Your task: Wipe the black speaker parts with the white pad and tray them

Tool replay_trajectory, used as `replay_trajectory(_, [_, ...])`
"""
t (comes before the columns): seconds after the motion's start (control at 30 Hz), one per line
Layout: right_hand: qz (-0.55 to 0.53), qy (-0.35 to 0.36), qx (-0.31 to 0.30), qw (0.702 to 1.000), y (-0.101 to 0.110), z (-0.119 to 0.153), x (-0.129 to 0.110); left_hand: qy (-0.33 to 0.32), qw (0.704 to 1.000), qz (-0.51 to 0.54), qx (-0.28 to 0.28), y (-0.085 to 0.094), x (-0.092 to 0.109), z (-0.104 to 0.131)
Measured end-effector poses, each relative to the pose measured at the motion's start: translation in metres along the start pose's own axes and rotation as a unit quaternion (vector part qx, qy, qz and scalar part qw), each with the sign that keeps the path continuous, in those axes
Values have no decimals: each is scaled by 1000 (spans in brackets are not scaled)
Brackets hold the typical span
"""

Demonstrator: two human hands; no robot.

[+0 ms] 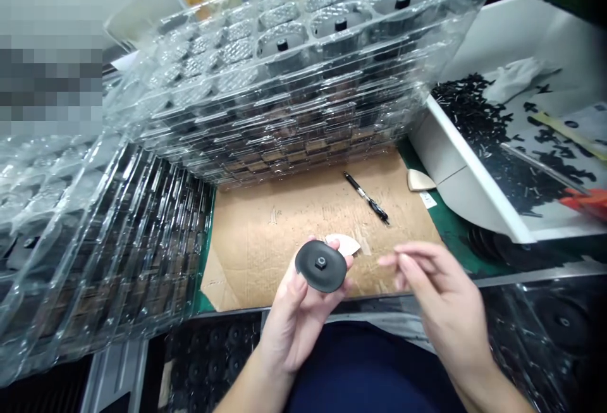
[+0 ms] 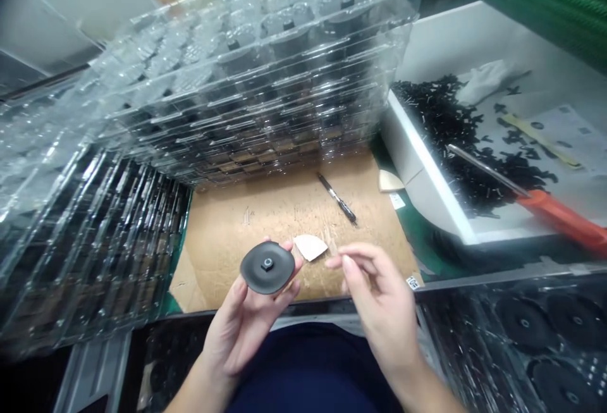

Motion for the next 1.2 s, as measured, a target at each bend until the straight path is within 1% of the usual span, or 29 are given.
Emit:
replay_trajectory(0.07, [64, 8, -29, 997, -14, -6, 4, -9, 1000, 6, 18, 10, 4, -1])
replay_trajectory(0.13, [78, 46, -80, 993, -34, -3, -2, -16, 1000, 10, 19, 17, 8, 0])
replay_trajectory(0.17, [77, 72, -113, 988, -46, 2, -8, -19, 1000, 14, 16, 20, 11, 1])
replay_trajectory(0.23, [62, 108, -206, 971, -73, 18, -17, -24, 999, 23, 12, 26, 16, 3])
replay_trajectory(0.27, [38, 101, -246, 963, -83, 26, -18, -25, 999, 26, 12, 30, 19, 5])
replay_trajectory(0.3, [3, 77, -262, 962, -89, 30, -16, -26, 999, 31, 13, 34, 22, 6])
replay_trajectory(0.33, [-35, 43, -247, 967, -90, 30, -12, -26, 999, 37, 15, 39, 25, 7])
replay_trajectory(0.37, [-61, 11, -204, 977, -87, 27, -5, -25, 998, 47, 18, 44, 28, 7])
replay_trajectory(0.4, [-65, -9, -147, 987, -80, 21, 3, -26, 998, 60, 24, 50, 31, 8])
replay_trajectory(0.43, [-36, -11, -93, 995, -71, 15, 11, -30, 996, 75, 30, 56, 35, 8])
replay_trajectory(0.47, [25, 8, -61, 998, -65, 10, 17, -34, 995, 90, 36, 61, 38, 8])
replay_trajectory(0.5, [109, 48, -54, 991, -62, 6, 21, -38, 993, 103, 39, 66, 42, 7])
replay_trajectory(0.53, [204, 99, -64, 972, -63, 3, 24, -40, 992, 113, 43, 71, 45, 6])
replay_trajectory(0.57, [302, 151, -83, 938, -65, 2, 29, -42, 991, 121, 45, 75, 48, 6])
replay_trajectory(0.63, [462, 234, -108, 849, -71, 3, 43, -39, 989, 137, 48, 81, 53, 4])
replay_trajectory(0.67, [510, 260, -110, 813, -74, 3, 49, -38, 987, 145, 50, 83, 55, 3])
replay_trajectory(0.7, [537, 273, -106, 791, -75, 2, 55, -38, 986, 153, 51, 85, 57, 2])
replay_trajectory(0.73, [548, 281, -103, 781, -76, -1, 60, -39, 985, 160, 53, 87, 59, 1])
replay_trajectory(0.77, [545, 288, -100, 781, -77, -4, 62, -41, 984, 167, 55, 89, 60, 1])
replay_trajectory(0.83, [528, 292, -93, 792, -77, -14, 65, -50, 981, 177, 57, 92, 62, 0])
replay_trajectory(0.93, [506, 277, -70, 814, -70, -29, 62, -57, 979, 185, 63, 95, 63, -1])
replay_trajectory(1.0, [495, 261, -59, 827, -64, -32, 60, -58, 978, 185, 73, 97, 62, -1])
replay_trajectory(1.03, [491, 255, -63, 831, -62, -31, 60, -59, 978, 184, 79, 98, 61, -1])
replay_trajectory(1.1, [478, 248, -92, 838, -63, -30, 60, -61, 978, 180, 88, 98, 61, -1])
replay_trajectory(1.17, [457, 245, -136, 844, -70, -30, 55, -64, 979, 173, 90, 96, 60, -1])
replay_trajectory(1.2, [446, 241, -156, 848, -76, -31, 50, -66, 979, 168, 89, 93, 59, -2])
Point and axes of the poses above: each hand's wrist, its own z-axis away from the middle knuckle, its own y-axis out of the back of the hand, x = y × z, the point moved 7 cm from there along -z, towards the middle knuckle, and after that the axes turned 10 degrees about x, right-handed, at the moved point
